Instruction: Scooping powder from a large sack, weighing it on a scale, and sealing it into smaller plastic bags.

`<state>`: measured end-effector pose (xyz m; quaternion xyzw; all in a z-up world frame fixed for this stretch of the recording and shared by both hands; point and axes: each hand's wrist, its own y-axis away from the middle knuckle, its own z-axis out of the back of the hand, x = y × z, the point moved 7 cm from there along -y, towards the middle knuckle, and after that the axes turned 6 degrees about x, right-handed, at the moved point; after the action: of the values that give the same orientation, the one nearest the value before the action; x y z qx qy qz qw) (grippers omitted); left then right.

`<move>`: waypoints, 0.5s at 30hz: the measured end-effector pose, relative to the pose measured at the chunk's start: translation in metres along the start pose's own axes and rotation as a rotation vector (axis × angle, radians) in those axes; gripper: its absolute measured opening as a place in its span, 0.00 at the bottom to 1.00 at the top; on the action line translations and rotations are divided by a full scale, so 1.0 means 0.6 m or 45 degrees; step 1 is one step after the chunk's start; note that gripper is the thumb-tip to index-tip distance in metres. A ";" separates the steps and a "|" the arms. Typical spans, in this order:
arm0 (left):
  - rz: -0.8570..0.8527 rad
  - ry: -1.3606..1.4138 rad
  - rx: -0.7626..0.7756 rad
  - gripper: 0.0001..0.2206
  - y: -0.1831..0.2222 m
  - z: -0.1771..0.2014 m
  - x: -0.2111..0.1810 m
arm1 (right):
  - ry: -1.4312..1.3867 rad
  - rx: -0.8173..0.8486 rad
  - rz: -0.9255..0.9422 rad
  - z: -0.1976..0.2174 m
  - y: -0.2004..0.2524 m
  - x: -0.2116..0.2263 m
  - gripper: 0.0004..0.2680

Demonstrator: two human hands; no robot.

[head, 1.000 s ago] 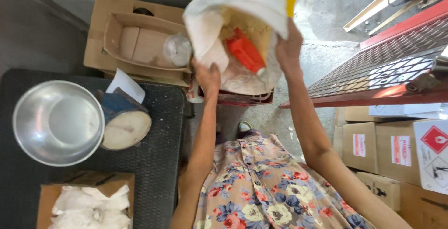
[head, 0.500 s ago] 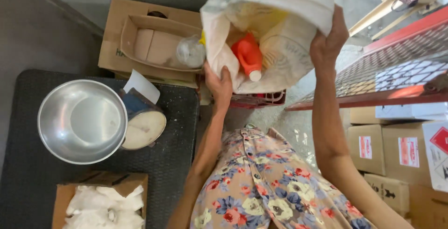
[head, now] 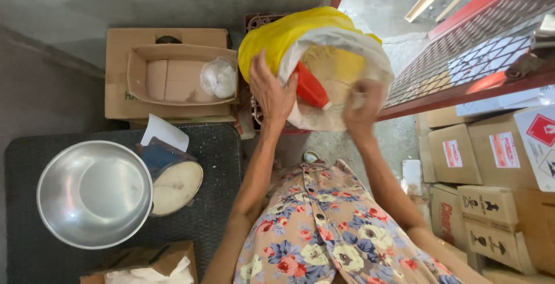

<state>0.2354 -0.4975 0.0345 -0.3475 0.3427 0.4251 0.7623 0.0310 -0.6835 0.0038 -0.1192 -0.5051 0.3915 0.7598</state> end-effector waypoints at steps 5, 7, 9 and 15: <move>-0.545 -0.428 0.173 0.45 -0.083 -0.047 -0.128 | 0.365 0.900 -0.323 -0.190 0.001 0.011 0.32; -0.646 -0.545 0.297 0.43 -0.091 -0.089 -0.175 | 0.328 0.896 -0.336 -0.199 -0.003 -0.015 0.31; -0.738 -0.670 0.427 0.41 -0.083 -0.131 -0.202 | 0.241 0.911 -0.361 -0.220 0.019 -0.027 0.29; -0.944 -0.950 0.777 0.29 -0.069 -0.299 -0.139 | -0.018 0.921 -0.431 -0.259 0.085 -0.121 0.23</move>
<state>0.1979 -0.6957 0.0188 -0.0369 0.0149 0.1069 0.9935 0.1274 -0.6683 -0.1463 0.2436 -0.3525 0.4143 0.8030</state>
